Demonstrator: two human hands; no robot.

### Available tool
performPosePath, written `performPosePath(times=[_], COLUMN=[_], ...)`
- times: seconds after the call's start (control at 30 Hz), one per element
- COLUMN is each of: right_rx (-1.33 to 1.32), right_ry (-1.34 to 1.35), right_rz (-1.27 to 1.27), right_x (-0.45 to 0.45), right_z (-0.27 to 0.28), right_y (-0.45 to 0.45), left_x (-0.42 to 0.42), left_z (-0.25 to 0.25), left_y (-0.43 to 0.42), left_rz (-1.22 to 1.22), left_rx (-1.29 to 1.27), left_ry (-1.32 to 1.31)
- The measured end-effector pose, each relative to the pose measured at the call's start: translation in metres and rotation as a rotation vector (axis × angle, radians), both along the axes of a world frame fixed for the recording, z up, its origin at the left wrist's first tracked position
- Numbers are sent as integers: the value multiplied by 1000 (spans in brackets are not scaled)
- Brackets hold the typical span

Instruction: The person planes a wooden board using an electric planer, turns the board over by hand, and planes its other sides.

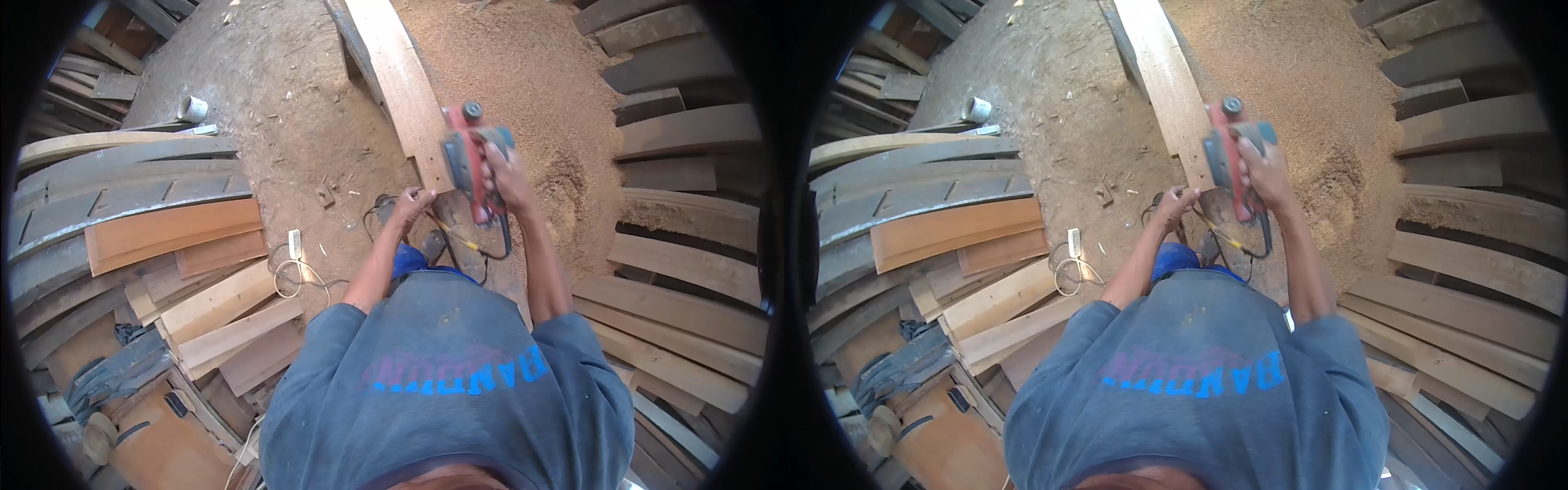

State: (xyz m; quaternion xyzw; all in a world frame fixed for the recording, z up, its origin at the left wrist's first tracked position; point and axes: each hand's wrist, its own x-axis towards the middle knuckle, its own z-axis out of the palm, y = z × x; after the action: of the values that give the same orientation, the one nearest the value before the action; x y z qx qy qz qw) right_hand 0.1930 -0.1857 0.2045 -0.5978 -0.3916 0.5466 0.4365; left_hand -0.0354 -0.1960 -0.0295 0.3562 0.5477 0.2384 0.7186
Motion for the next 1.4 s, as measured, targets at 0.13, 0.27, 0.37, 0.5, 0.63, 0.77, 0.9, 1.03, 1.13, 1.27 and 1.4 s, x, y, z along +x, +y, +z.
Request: performPosePath(times=[0.13,0.27,0.37,0.5,0.63,0.77,0.9,1.03,1.13,1.27,1.4], right_rx=[-70,-147,-205,-268,-193,-265,-304,-335,-332,-343,-316], right_ry=[-85,-148,-111,-70,-157,-120,-160,-231,-234,-211,-200], right_rz=[-54,-43,-31,-42,7,91,91,122,134,131,57], right_x=[25,27,22,16,16,22,21,26,27,26,25], right_z=[-16,-41,-51,-78,-108,-102,-100,-112,-111,-108,-113], right_y=[-67,-111,-128,-142,-148,-150,-149,-151,-152,-150,-150], left_x=[-26,-62,-71,-51,-43,-55,-64,-55,-48,-43,-40], left_z=[-6,100,108,116,67,67,59,96,123,113,113], left_y=[-2,3,3,-6,-20,-18,-12,0,-1,-1,4], left_rz=[99,93,19,-109,-63,-85,-168,-87,-239,-364,-374], left_rx=[109,274,497,672,761,622,723,1059,1271,1227,1232], left_ry=[193,574,787,807,720,709,794,738,710,740,808])
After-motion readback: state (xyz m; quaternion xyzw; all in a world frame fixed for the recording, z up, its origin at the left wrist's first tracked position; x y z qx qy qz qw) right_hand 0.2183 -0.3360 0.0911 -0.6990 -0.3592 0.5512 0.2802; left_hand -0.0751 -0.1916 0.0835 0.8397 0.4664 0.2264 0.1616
